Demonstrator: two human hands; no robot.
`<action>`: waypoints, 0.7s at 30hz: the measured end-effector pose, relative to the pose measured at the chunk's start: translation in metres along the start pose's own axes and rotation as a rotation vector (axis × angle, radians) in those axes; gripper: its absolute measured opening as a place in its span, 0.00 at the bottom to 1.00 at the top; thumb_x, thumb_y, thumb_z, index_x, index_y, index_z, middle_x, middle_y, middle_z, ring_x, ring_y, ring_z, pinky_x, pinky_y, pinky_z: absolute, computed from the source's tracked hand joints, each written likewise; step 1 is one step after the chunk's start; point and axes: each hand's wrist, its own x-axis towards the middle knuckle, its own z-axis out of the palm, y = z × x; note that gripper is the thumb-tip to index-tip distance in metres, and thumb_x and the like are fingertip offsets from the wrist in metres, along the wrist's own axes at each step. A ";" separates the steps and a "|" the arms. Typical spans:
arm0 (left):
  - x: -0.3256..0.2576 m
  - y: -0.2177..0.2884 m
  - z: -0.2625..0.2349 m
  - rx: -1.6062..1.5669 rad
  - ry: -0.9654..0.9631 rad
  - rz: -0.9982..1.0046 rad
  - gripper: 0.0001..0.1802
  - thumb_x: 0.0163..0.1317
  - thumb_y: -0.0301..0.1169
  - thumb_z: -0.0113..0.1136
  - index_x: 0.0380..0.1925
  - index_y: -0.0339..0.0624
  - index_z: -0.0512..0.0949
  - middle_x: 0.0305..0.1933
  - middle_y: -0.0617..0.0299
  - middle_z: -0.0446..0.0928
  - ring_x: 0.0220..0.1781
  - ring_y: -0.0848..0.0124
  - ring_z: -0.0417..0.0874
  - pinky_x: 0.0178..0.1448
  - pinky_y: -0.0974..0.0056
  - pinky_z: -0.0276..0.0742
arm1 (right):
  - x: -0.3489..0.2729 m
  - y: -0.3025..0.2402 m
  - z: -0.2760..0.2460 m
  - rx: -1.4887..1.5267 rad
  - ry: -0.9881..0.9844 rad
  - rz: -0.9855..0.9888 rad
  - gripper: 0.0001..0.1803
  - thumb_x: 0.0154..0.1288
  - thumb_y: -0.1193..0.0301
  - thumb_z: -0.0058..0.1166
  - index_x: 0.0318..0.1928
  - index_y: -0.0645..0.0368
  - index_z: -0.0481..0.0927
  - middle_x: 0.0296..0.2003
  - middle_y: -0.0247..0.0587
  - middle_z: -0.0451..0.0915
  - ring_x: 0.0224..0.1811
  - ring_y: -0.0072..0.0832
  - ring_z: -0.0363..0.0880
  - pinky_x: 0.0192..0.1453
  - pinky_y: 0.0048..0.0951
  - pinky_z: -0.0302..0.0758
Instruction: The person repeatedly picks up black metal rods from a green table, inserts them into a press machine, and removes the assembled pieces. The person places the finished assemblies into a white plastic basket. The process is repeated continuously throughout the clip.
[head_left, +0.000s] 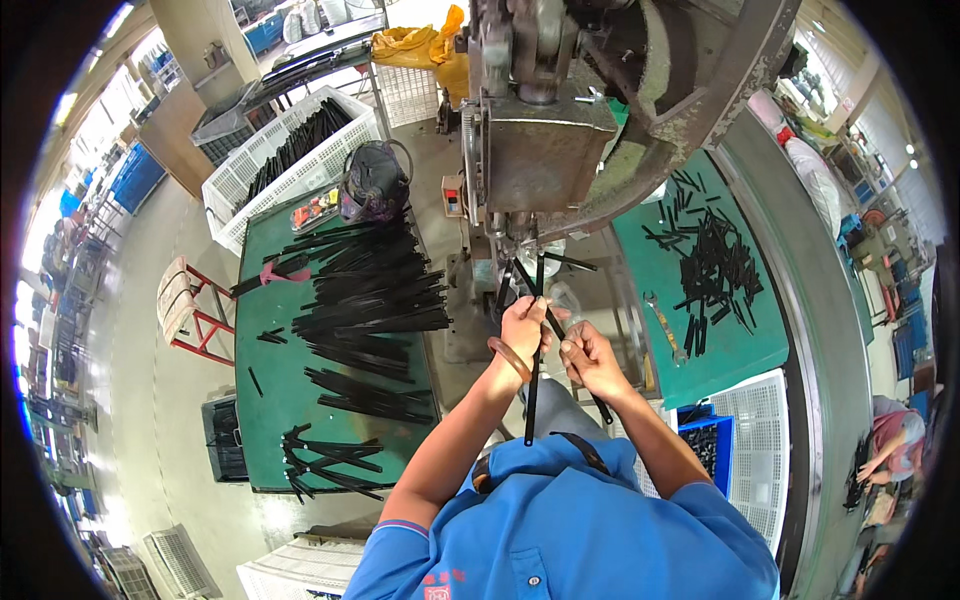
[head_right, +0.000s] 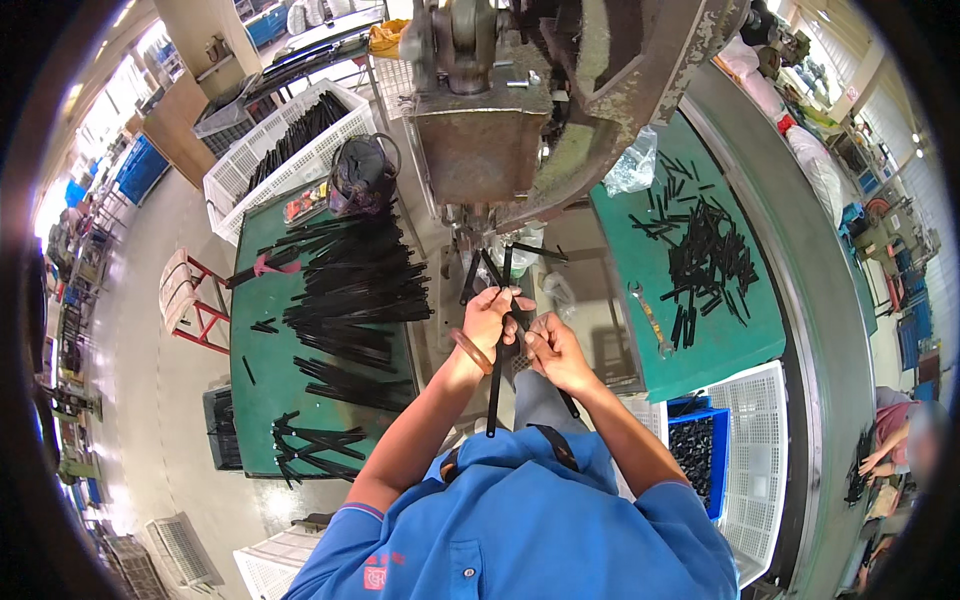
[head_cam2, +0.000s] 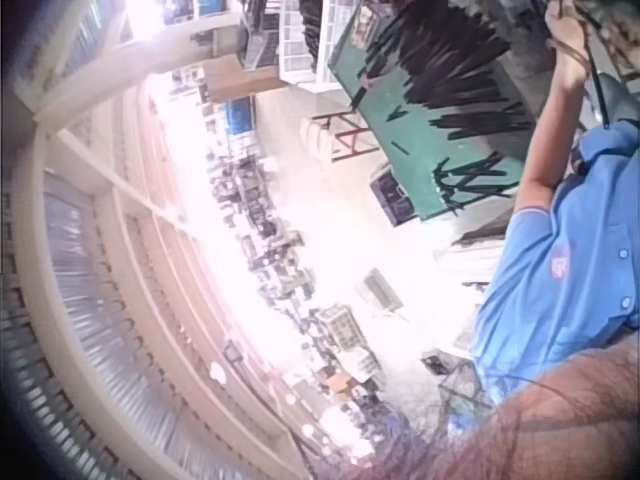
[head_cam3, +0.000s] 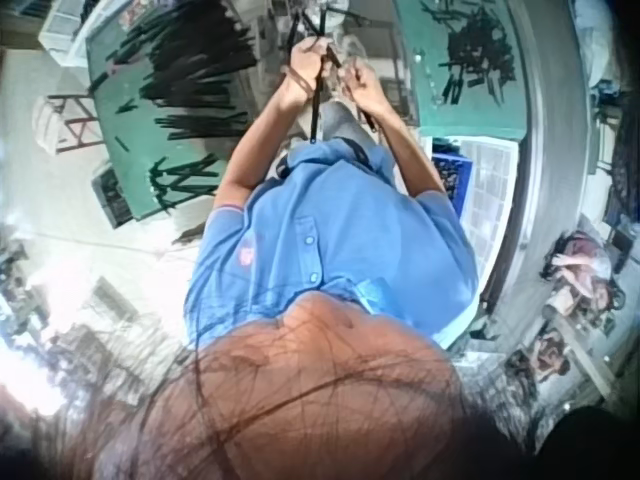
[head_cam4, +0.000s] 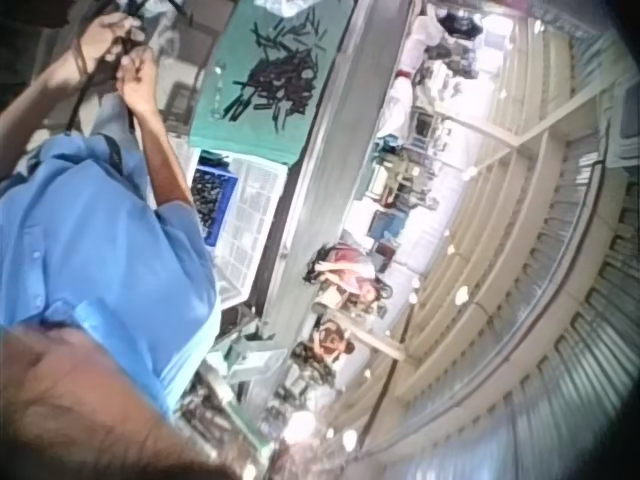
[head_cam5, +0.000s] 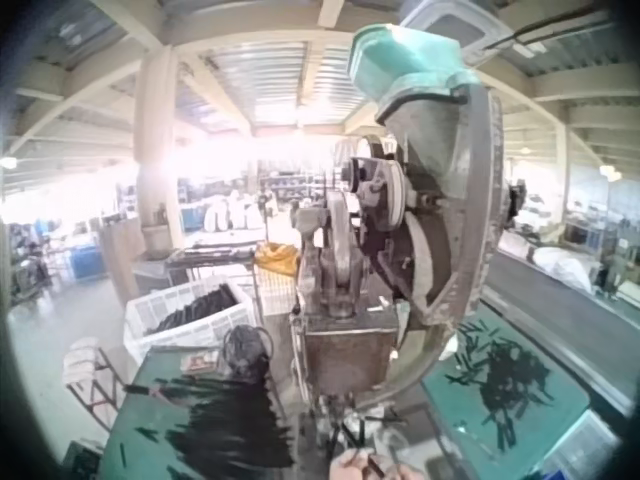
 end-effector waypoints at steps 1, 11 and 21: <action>-0.002 0.004 0.003 0.010 0.004 0.016 0.13 0.68 0.34 0.46 0.43 0.35 0.72 0.35 0.56 0.80 0.14 0.80 0.65 0.15 0.74 0.60 | -0.001 -0.005 0.000 -0.001 0.001 -0.010 0.06 0.69 0.73 0.44 0.35 0.57 0.64 0.20 0.29 0.66 0.15 0.13 0.59 0.17 0.17 0.57; -0.042 -0.021 -0.085 0.035 0.224 0.261 0.12 0.67 0.37 0.48 0.38 0.42 0.76 0.26 0.66 0.80 0.26 0.84 0.72 0.28 0.77 0.63 | 0.006 0.022 0.017 0.072 -0.121 0.121 0.02 0.65 0.74 0.48 0.36 0.58 0.70 0.40 0.43 0.77 0.39 0.23 0.77 0.29 0.21 0.73; -0.256 -0.061 -0.392 0.339 1.432 0.188 0.10 0.59 0.33 0.57 0.27 0.37 0.73 0.21 0.64 0.76 0.16 0.77 0.71 0.20 0.71 0.68 | 0.055 0.151 0.135 -0.773 -0.617 -0.123 0.08 0.52 0.72 0.57 0.31 0.61 0.74 0.27 0.42 0.77 0.31 0.38 0.77 0.34 0.33 0.74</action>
